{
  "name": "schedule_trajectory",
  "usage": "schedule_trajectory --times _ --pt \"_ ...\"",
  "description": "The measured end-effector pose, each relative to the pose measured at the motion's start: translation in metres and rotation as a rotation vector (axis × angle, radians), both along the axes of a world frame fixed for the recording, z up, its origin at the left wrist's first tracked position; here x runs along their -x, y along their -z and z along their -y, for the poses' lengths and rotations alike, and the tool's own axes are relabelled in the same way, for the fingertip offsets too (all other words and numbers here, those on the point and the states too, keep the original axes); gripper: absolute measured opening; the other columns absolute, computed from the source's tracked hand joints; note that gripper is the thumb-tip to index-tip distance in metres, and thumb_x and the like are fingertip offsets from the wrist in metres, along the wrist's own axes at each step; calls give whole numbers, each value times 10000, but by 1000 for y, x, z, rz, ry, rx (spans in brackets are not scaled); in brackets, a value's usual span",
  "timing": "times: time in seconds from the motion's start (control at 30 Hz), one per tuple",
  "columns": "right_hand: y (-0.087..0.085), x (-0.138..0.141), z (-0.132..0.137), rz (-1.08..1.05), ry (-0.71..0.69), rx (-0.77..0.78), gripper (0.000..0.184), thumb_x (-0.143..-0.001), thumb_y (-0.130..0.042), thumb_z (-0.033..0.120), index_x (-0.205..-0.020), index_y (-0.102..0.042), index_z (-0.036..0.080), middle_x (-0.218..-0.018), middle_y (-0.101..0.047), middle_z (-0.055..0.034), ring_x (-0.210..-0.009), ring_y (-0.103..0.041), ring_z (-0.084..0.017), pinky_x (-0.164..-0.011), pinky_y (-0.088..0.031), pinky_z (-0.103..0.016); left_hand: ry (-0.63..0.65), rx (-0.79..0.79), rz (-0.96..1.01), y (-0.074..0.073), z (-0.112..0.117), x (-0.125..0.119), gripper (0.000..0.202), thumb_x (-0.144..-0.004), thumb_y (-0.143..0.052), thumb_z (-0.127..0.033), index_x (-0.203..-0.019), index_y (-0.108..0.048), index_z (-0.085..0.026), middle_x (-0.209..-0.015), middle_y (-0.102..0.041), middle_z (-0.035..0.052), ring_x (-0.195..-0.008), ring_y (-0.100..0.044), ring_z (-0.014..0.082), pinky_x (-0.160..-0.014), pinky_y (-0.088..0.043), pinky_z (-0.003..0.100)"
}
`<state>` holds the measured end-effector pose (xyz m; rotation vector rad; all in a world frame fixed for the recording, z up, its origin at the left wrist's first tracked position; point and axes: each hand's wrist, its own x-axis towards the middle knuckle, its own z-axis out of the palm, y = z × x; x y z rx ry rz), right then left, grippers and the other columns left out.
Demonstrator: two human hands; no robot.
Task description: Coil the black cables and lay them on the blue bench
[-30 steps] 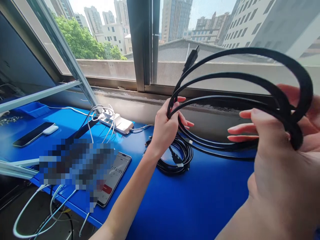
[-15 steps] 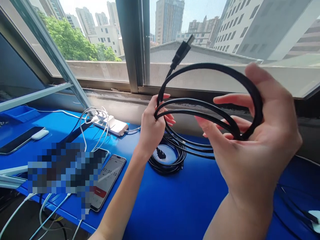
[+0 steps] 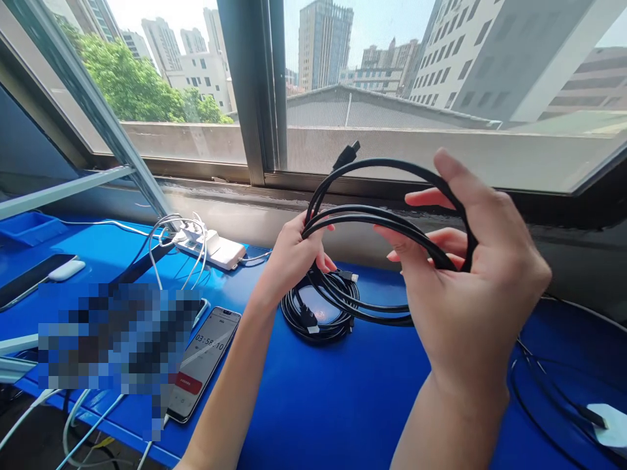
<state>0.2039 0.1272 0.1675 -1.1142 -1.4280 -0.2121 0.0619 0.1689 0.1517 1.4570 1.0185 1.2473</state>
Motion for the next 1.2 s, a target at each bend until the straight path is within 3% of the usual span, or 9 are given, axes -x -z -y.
schedule_trajectory --times 0.17,0.37,0.53,0.6,0.7,0.87,1.03,1.2 --pt "1 3 -5 -69 -2 -17 372 -774 -692 380 -1110 -685 220 -836 -689 -60 -490 -575 -117 -433 -489 -274 35 100 26 -4 -3 6 176 -894 -455 -224 -722 -483 -194 -342 -408 -98 -409 -587 121 -490 -474 182" --pt "-2 8 -3 -237 36 112 308 -719 -720 399 -966 -698 217 -730 -664 -13 -413 -544 -108 -386 -475 -252 145 172 78 -12 1 12 247 -897 -504 -304 -685 -465 -184 -325 -316 -110 -375 -554 107 -394 -390 140" --pt "1 7 -9 -277 41 175 290 -708 -714 406 -910 -682 201 -689 -644 -5 -390 -539 -107 -338 -454 -230 142 135 95 -14 3 15 261 -797 -658 -391 -864 -511 -185 -507 -515 -82 -327 -430 30 -356 -313 129" --pt "3 5 -13 -302 29 205 290 -694 -723 400 -886 -670 189 -687 -643 -7 -402 -553 -112 -340 -461 -228 138 147 169 -14 1 15 284 -839 -581 -458 -888 -519 -185 -610 -563 -51 -332 -433 23 -337 -290 138" --pt "5 4 -17 -318 -5 221 273 -668 -745 376 -833 -642 184 -675 -641 -2 -401 -553 -110 -352 -470 -228 134 171 314 -15 -3 16 346 -917 -426 -480 -953 -573 -169 -589 -515 -48 -311 -373 12 -306 -194 141" --pt "5 6 -16 -171 -56 144 247 -719 -718 331 -926 -662 208 -731 -651 1 -440 -513 -80 -397 -458 -208 129 201 376 -18 -1 18 241 -934 -457 -289 -1041 -623 -152 -508 -387 -80 -317 -274 -1 -314 -119 119" --pt "6 7 -15 -30 -78 153 415 -716 -723 391 -1103 -658 255 -848 -659 -12 -456 -427 -68 -425 -466 -222 129 202 376 -18 1 21 294 -929 -467 -328 -1190 -562 -233 -496 -394 -85 -315 -236 5 -313 -112 106" --pt "4 2 -11 -40 -185 212 440 -749 -683 378 -1165 -641 242 -886 -655 -27 -510 -491 -79 -473 -496 -224 133 205 403 -18 0 24 276 -925 -477 -313 -1167 -577 -223 -508 -393 -84 -317 -223 2 -309 -123 101"
